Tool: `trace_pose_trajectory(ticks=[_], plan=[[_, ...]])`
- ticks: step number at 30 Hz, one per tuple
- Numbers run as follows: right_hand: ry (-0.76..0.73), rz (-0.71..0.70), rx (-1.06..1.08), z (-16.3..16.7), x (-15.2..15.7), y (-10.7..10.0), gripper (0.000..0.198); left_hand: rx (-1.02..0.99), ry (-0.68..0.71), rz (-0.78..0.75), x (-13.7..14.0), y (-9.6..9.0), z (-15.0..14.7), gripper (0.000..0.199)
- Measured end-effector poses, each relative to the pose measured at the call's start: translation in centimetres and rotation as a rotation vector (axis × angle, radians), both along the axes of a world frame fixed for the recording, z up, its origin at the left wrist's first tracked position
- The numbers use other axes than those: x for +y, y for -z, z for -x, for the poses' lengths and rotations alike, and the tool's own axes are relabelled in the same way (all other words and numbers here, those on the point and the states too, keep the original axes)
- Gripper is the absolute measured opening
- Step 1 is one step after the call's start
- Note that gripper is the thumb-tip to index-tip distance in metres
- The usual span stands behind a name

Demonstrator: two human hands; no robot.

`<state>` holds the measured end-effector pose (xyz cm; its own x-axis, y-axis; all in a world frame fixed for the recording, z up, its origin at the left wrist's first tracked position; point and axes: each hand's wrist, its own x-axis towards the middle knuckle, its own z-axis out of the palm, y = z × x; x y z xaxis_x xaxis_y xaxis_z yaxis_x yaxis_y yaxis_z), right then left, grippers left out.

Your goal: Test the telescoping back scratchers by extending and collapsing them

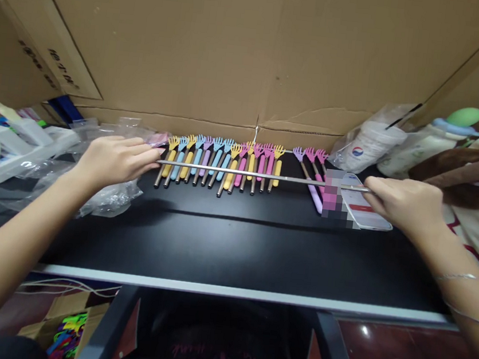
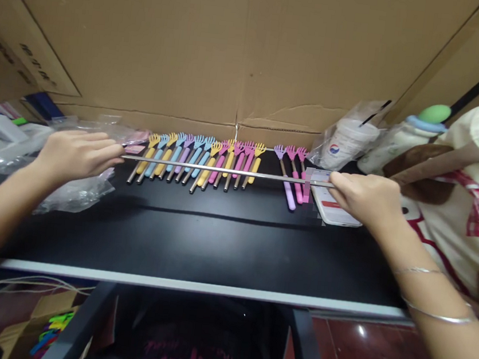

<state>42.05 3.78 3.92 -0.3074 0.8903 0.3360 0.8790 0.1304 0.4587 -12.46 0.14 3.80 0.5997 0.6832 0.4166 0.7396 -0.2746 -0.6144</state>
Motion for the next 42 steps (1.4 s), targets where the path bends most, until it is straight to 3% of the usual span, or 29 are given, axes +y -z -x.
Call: trace_pose_trajectory(ticks=[4, 8, 14, 22, 28, 36, 42], plan=[[0.079, -0.055, -0.019, -3.7, -0.2, 0.3, 0.032, -0.032, -0.039, -0.054, -0.5, 0.5, 2.9, 0.039], [0.106, -0.006, -0.014, -5.4, -0.3, 0.5, 0.029, -0.016, -0.034, -0.02, -0.5, 0.8, 3.7, 0.037], [0.08, 0.018, 0.043, -5.2, -0.5, 1.2, 0.024, 0.015, 0.007, -0.004, 0.0, 1.2, 3.1, 0.034], [0.174, -0.046, 0.077, -4.9, -0.7, 1.5, 0.031, -0.064, -0.015, 0.046, 0.4, 1.5, 3.4, 0.032], [0.283, -0.138, 0.068, -4.6, -0.7, 1.4, 0.041, 0.055, -0.007, -0.033, 0.1, 1.3, 3.3, 0.034], [0.462, -0.08, 0.088, -6.2, 0.5, 1.5, 0.032, 0.023, -0.024, 0.033, -0.2, 1.7, 3.6, 0.034], [0.443, -0.185, -0.014, -6.1, 0.2, 2.5, 0.05, 0.044, 0.0, -0.007, 0.4, 2.3, 4.0, 0.037]])
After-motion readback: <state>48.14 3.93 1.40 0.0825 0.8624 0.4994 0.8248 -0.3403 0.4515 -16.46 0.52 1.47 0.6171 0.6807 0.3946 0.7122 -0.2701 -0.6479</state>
